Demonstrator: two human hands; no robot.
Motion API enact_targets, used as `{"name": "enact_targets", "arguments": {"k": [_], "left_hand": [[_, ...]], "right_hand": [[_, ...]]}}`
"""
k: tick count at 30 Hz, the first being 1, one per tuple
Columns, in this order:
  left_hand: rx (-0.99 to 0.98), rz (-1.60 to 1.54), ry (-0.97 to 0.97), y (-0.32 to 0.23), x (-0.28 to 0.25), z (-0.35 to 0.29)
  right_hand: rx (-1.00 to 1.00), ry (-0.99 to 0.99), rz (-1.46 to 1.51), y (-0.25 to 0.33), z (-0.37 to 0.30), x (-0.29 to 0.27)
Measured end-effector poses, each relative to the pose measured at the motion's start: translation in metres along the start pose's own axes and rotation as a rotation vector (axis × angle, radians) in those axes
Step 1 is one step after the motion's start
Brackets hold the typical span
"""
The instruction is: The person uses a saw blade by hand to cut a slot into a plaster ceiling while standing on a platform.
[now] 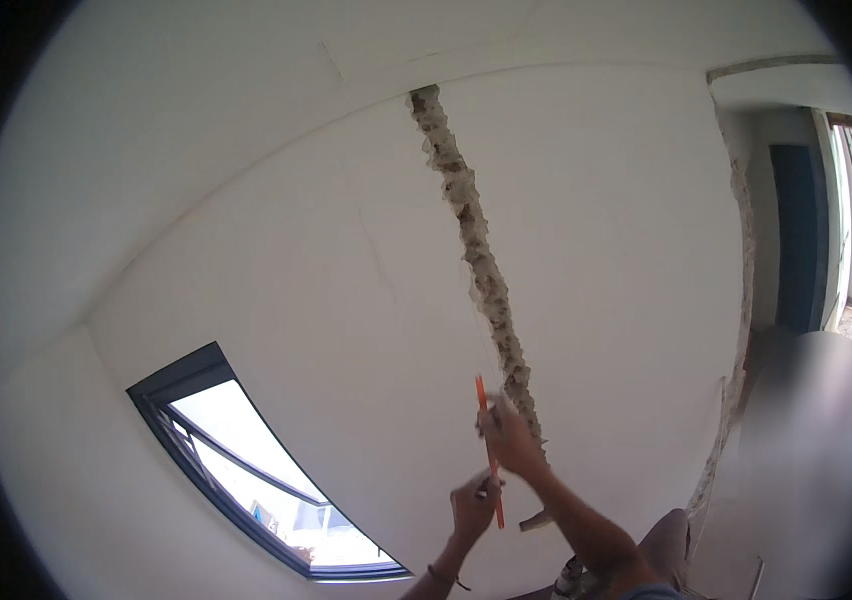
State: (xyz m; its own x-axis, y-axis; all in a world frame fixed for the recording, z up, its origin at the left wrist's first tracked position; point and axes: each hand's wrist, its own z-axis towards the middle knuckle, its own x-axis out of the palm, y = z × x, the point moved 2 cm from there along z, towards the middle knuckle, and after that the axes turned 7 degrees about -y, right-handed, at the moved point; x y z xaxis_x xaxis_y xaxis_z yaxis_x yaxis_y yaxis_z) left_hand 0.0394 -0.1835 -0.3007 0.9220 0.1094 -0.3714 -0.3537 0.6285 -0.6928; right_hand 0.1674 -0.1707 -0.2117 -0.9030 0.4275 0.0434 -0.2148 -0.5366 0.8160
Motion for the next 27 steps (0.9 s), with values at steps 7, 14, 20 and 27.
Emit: {"name": "enact_targets", "arguments": {"k": [7, 14, 20, 27], "left_hand": [[-0.363, -0.102, 0.219, 0.025, -0.006, -0.157], [-0.368, -0.101, 0.248, 0.089, -0.07, -0.26], [-0.63, -0.188, 0.37, 0.107, -0.076, -0.213], [-0.695, -0.261, 0.443, 0.104, -0.051, -0.219]], "right_hand": [[0.353, -0.03, -0.045, -0.086, -0.124, 0.014], [0.097, -0.027, -0.289, -0.032, -0.109, -0.049], [-0.395, -0.039, -0.49, 0.158, -0.007, -0.051], [-0.88, -0.189, -0.694, 0.306, 0.151, 0.012]]}}
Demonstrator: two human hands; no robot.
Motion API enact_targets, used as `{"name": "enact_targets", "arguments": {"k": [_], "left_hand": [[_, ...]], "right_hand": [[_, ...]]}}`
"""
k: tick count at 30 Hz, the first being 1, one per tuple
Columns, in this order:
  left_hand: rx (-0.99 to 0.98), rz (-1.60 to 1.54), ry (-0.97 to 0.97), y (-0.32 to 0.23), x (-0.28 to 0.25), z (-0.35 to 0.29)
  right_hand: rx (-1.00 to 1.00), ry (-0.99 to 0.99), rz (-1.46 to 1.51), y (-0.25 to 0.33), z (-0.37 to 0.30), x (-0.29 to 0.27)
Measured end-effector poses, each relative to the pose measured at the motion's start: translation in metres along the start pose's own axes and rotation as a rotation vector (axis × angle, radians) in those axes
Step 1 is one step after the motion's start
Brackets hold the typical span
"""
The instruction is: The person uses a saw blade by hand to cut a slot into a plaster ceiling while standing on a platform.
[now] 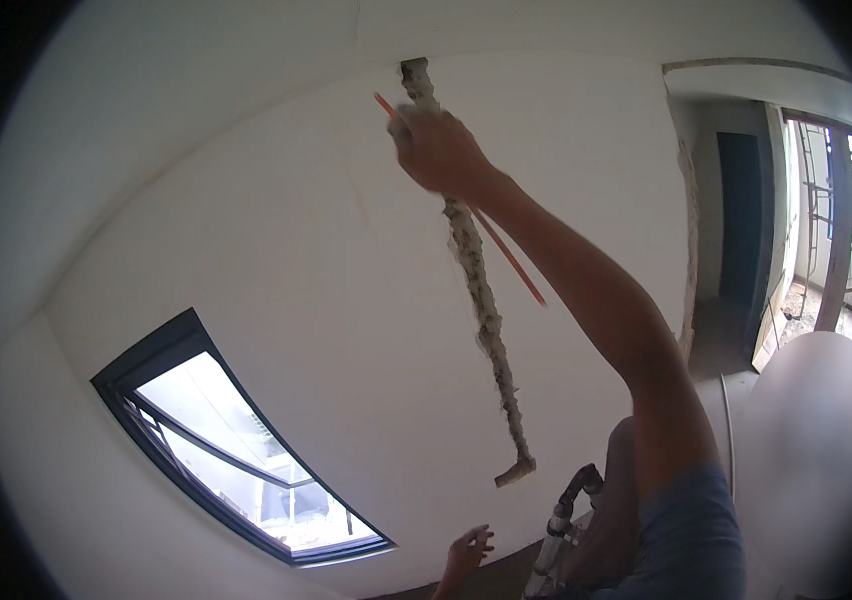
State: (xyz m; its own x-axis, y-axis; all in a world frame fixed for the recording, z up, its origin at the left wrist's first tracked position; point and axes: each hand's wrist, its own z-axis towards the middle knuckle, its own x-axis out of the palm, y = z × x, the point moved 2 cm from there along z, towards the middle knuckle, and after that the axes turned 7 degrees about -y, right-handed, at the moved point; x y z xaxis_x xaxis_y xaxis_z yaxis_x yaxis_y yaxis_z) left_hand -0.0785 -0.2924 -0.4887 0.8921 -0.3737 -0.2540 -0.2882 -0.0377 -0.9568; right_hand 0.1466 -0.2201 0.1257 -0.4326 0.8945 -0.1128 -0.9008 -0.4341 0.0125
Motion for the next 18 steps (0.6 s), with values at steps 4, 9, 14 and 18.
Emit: {"name": "enact_targets", "arguments": {"k": [4, 9, 14, 18], "left_hand": [[0.126, 0.084, -0.042, 0.073, 0.005, -0.019], [-0.192, 0.027, -0.117, 0.129, -0.018, -0.061], [-0.126, -0.224, -0.278, 0.149, -0.056, -0.093], [-0.05, -0.177, -0.372, 0.171, -0.078, -0.08]], "right_hand": [[0.104, -0.144, -0.14, -0.028, 0.088, 0.057], [0.091, -0.244, -0.157, -0.047, 0.126, 0.085], [0.138, -0.249, -0.089, -0.045, 0.136, 0.089], [0.135, -0.214, -0.118, -0.038, 0.137, 0.084]]}}
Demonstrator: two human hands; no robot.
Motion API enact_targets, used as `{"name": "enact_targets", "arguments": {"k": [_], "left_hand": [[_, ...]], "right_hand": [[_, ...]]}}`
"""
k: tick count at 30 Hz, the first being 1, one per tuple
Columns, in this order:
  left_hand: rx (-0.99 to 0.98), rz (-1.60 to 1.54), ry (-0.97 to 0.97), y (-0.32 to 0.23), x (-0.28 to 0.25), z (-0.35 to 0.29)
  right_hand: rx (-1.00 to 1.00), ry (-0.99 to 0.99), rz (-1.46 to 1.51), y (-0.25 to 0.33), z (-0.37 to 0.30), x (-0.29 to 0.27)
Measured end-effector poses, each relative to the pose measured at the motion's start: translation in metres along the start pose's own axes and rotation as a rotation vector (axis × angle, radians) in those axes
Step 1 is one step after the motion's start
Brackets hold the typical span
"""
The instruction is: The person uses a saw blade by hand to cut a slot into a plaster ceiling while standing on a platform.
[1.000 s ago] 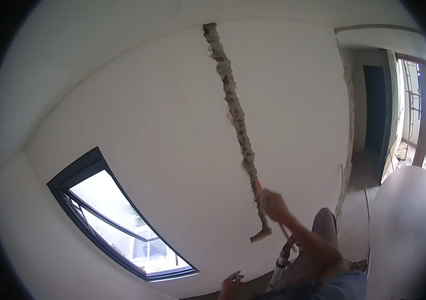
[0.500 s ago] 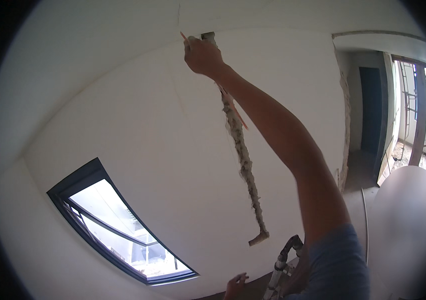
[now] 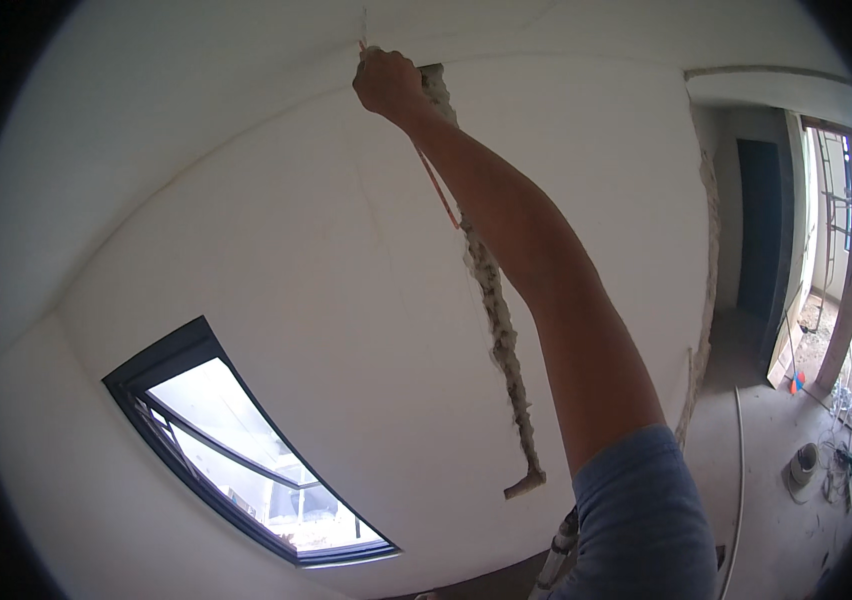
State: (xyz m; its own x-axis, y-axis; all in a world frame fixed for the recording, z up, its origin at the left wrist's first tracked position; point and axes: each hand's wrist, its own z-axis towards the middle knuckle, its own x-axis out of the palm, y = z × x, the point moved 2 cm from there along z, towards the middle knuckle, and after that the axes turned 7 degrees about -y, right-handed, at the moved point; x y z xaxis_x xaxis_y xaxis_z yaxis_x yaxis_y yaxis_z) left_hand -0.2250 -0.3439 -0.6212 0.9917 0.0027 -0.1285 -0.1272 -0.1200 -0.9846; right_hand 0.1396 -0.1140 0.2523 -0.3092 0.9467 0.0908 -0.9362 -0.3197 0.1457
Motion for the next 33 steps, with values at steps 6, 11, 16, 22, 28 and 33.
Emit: {"name": "enact_targets", "arguments": {"k": [6, 11, 16, 22, 28, 33], "left_hand": [[0.08, 0.414, -0.093, -0.027, 0.012, 0.027], [0.052, 0.182, 0.009, 0.007, 0.033, 0.055], [0.08, 0.198, 0.005, 0.022, 0.041, 0.064], [-0.074, 0.194, -0.028, -0.043, 0.033, 0.043], [-0.066, 0.355, 0.003, -0.021, 0.015, 0.058], [0.118, 0.255, -0.058, 0.003, 0.027, 0.076]], "right_hand": [[0.024, -0.038, 0.007, 0.004, 0.003, 0.0], [-0.011, -0.043, -0.023, 0.004, -0.001, -0.003], [0.003, -0.002, 0.017, -0.001, 0.0, -0.001], [-0.04, -0.053, 0.037, -0.01, 0.004, 0.008], [-0.035, -0.006, -0.008, -0.007, 0.008, 0.01], [-0.03, 0.006, -0.046, 0.0, 0.001, -0.001]]}}
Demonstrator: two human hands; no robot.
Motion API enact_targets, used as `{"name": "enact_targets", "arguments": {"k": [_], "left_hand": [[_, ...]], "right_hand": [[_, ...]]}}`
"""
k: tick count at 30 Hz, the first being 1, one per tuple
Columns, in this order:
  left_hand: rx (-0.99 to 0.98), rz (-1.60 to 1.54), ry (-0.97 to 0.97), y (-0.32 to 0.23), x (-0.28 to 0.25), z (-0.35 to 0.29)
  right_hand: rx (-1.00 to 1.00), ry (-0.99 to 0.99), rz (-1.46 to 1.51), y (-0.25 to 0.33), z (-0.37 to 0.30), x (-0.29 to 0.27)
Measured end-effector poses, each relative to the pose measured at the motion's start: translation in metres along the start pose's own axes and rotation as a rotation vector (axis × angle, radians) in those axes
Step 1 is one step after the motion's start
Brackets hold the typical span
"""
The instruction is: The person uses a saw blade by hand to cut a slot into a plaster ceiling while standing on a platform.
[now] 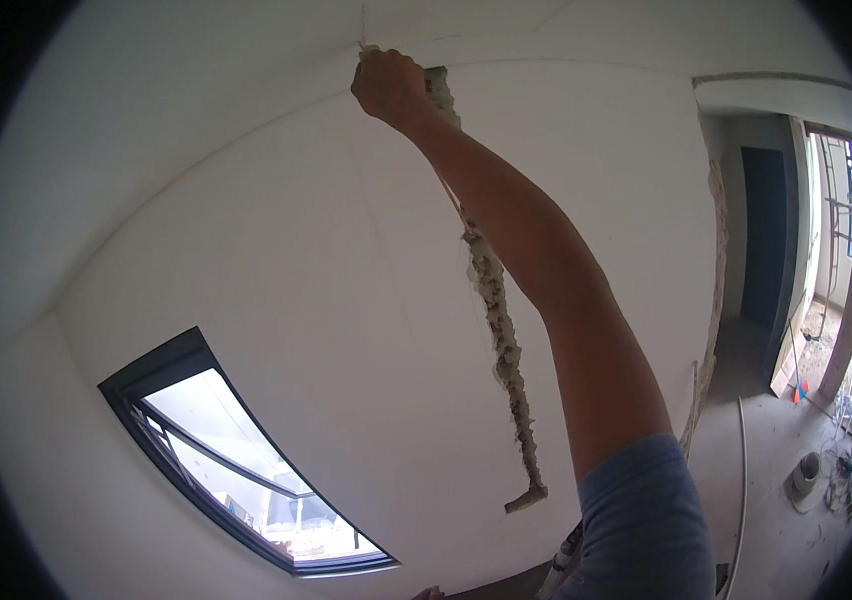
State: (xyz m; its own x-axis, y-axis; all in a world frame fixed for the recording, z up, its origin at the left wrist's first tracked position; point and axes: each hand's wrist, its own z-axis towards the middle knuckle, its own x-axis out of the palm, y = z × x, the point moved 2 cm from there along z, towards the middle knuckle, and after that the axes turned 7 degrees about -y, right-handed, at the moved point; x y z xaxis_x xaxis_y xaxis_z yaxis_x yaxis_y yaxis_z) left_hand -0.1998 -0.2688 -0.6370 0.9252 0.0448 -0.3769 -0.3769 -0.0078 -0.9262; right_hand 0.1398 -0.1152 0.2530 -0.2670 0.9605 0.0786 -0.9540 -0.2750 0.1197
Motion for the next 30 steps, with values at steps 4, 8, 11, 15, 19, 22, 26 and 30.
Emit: {"name": "enact_targets", "arguments": {"k": [4, 8, 11, 15, 19, 22, 26, 30], "left_hand": [[-0.202, -0.065, 0.024, -0.037, 0.0, -0.014], [-0.109, -0.013, 0.015, -0.002, 0.002, -0.005], [-0.097, -0.012, 0.022, -0.004, -0.006, -0.004], [-0.08, -0.007, 0.01, -0.005, -0.016, -0.008], [-0.092, 0.02, 0.017, 0.0, -0.028, -0.01], [-0.023, 0.055, 0.018, 0.003, -0.032, -0.01], [-0.021, -0.067, -0.091, 0.021, -0.025, -0.003], [0.036, -0.06, -0.049, -0.01, -0.025, -0.002]], "right_hand": [[0.025, 0.008, 0.013, -0.003, 0.001, 0.004], [0.05, 0.019, 0.02, 0.0, 0.002, 0.002], [0.025, -0.014, 0.008, 0.0, 0.001, 0.001], [0.041, -0.01, 0.033, 0.003, 0.0, 0.0], [-0.002, -0.06, -0.012, 0.0, 0.004, 0.01], [-0.038, -0.122, -0.045, -0.003, 0.01, 0.017], [-0.024, -0.108, -0.005, 0.007, 0.015, 0.021], [0.034, -0.112, 0.006, 0.003, 0.011, 0.029]]}}
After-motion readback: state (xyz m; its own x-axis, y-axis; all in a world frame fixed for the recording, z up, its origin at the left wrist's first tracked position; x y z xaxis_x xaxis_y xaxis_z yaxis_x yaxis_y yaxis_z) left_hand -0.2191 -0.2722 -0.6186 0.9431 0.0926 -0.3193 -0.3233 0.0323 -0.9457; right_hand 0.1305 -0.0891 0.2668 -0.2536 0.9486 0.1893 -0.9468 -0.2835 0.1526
